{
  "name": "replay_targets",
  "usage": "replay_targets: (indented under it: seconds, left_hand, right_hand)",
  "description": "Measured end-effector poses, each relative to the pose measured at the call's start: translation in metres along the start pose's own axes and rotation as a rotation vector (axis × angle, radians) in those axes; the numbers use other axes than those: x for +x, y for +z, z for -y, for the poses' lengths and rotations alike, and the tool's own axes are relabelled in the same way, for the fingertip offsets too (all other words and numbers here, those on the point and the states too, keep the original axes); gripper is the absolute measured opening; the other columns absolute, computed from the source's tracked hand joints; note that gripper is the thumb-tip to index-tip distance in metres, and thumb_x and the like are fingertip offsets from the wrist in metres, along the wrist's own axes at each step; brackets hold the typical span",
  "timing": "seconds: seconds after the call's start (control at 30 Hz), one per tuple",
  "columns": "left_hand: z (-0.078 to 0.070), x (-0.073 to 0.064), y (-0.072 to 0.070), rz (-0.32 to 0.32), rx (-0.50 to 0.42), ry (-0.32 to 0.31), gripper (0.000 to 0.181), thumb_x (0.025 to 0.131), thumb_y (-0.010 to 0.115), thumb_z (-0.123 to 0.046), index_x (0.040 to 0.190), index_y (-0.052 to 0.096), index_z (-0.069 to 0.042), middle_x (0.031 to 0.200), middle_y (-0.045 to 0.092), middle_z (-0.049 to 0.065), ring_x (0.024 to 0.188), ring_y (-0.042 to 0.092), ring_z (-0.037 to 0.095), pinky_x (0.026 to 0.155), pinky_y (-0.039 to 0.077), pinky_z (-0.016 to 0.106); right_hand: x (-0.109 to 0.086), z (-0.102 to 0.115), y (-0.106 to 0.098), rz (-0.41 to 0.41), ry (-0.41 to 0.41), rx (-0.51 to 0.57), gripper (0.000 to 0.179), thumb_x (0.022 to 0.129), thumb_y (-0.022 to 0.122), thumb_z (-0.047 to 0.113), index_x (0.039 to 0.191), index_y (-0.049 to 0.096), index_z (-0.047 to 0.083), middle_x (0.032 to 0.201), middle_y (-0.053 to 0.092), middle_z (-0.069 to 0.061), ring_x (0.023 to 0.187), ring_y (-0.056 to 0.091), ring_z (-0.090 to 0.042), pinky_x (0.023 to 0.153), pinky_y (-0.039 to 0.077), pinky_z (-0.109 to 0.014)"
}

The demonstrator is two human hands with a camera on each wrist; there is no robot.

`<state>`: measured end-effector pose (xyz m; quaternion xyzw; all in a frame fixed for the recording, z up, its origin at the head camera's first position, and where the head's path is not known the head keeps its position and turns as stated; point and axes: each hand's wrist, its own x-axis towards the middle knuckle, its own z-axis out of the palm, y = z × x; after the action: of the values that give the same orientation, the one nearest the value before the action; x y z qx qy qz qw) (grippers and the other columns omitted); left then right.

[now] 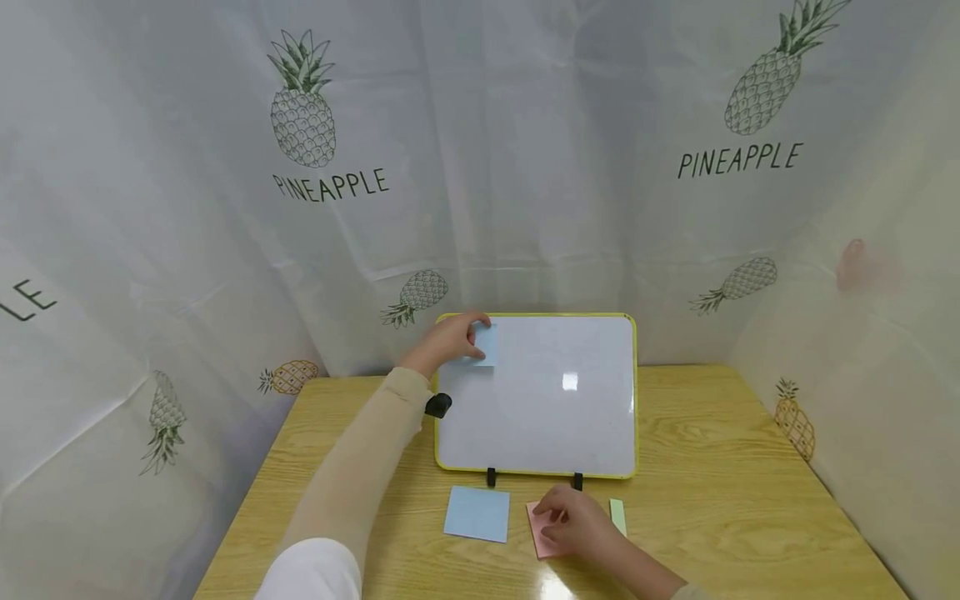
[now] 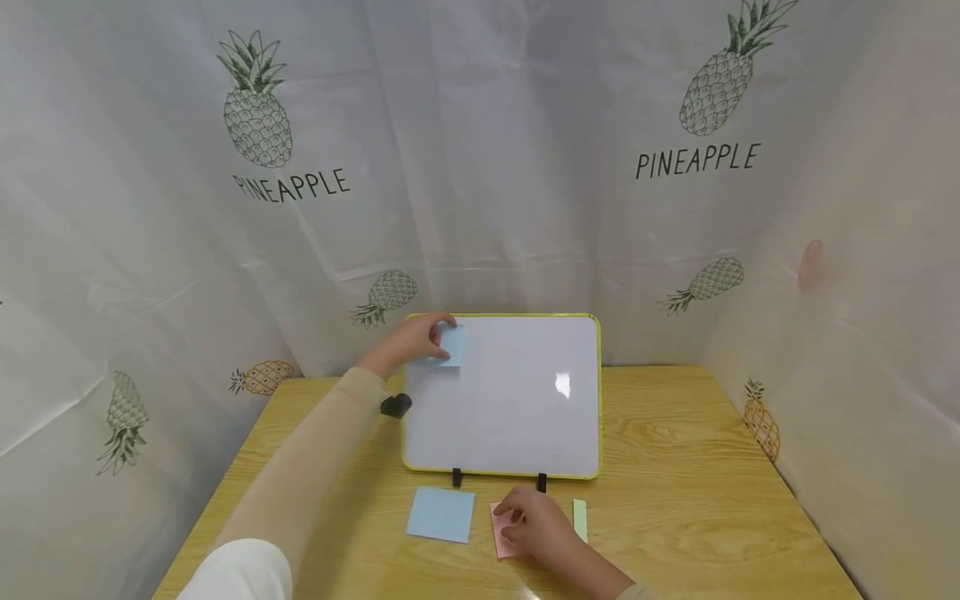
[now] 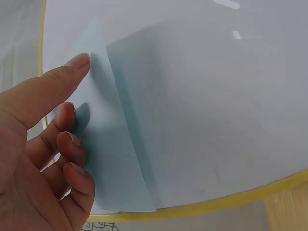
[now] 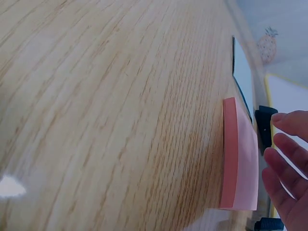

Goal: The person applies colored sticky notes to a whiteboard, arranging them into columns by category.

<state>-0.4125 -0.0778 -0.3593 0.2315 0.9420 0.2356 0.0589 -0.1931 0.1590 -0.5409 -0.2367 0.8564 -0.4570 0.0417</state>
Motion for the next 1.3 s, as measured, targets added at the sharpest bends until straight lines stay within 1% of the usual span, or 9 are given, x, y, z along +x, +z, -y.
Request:
replay_targets:
  seconds: [0.2,0.33,0.5,0.67,0.83,1.03,1.17,1.3]
  left_hand:
    - [-0.002,-0.001,0.002,0.009,0.025,0.01,0.055,0.08,0.083,-0.021,0.128,0.056,-0.02,0.08,0.056,0.0,0.068,0.047,0.015,0.065,0.04,0.029]
    - [-0.003,-0.003,0.003,0.021,0.026,0.03,0.055,0.08,0.083,-0.021,0.127,0.056,-0.019,0.081,0.056,0.0,0.07,0.048,0.015,0.066,0.04,0.029]
    - [-0.004,-0.009,0.007,0.07,0.003,0.069,0.051,0.081,0.082,-0.021,0.125,0.057,-0.018,0.084,0.057,0.002,0.074,0.05,0.016,0.07,0.041,0.029]
    - [0.003,-0.017,0.016,0.116,0.004,0.095,0.045,0.082,0.081,-0.022,0.121,0.058,-0.02,0.087,0.057,0.001,0.079,0.052,0.017,0.072,0.043,0.03]
    - [0.007,-0.029,0.024,0.155,0.009,0.13,0.042,0.082,0.081,-0.023,0.119,0.059,-0.019,0.087,0.058,-0.001,0.079,0.052,0.017,0.073,0.045,0.032]
    - [0.009,-0.048,0.035,0.197,0.002,0.16,0.039,0.083,0.081,-0.022,0.116,0.061,-0.017,0.089,0.057,-0.001,0.079,0.053,0.018,0.071,0.046,0.032]
    - [0.012,-0.062,0.046,0.2,0.011,0.198,0.038,0.081,0.082,-0.022,0.113,0.062,-0.015,0.089,0.058,-0.001,0.078,0.053,0.016,0.069,0.047,0.031]
    - [0.016,-0.077,0.06,0.196,0.03,0.22,0.039,0.08,0.083,-0.023,0.112,0.063,-0.014,0.09,0.06,0.001,0.076,0.053,0.014,0.067,0.046,0.029]
  right_hand:
    - [-0.002,0.0,0.003,-0.001,-0.003,0.014,0.023,0.075,0.077,-0.006,0.093,0.073,0.007,0.09,0.063,0.0,0.076,0.057,-0.01,0.065,0.051,-0.026]
    - [-0.003,0.001,0.005,0.002,-0.001,0.023,0.021,0.076,0.077,-0.004,0.094,0.073,0.007,0.09,0.063,0.0,0.076,0.057,-0.01,0.065,0.051,-0.026]
    - [-0.003,0.004,0.005,0.004,0.007,0.027,0.021,0.077,0.078,-0.003,0.095,0.073,0.007,0.092,0.063,0.001,0.077,0.057,-0.01,0.065,0.051,-0.026]
    - [-0.002,0.005,0.005,-0.01,0.009,0.016,0.023,0.076,0.076,-0.006,0.095,0.073,0.006,0.093,0.064,0.0,0.078,0.058,-0.012,0.066,0.051,-0.027]
    - [0.002,0.005,0.004,-0.013,0.014,-0.002,0.023,0.077,0.076,-0.005,0.096,0.074,0.007,0.094,0.065,0.0,0.078,0.058,-0.01,0.066,0.051,-0.026]
    - [0.011,0.01,0.0,-0.019,0.008,-0.024,0.021,0.079,0.078,0.0,0.099,0.073,0.006,0.098,0.066,-0.001,0.081,0.059,-0.013,0.068,0.051,-0.027]
    - [0.018,0.013,-0.002,-0.023,-0.005,-0.041,0.02,0.081,0.078,0.003,0.1,0.074,0.006,0.096,0.066,-0.001,0.081,0.06,-0.014,0.069,0.051,-0.027]
    - [0.026,0.017,-0.001,-0.017,-0.005,-0.055,0.018,0.082,0.077,0.005,0.1,0.074,0.007,0.094,0.064,0.0,0.083,0.06,-0.016,0.072,0.051,-0.03]
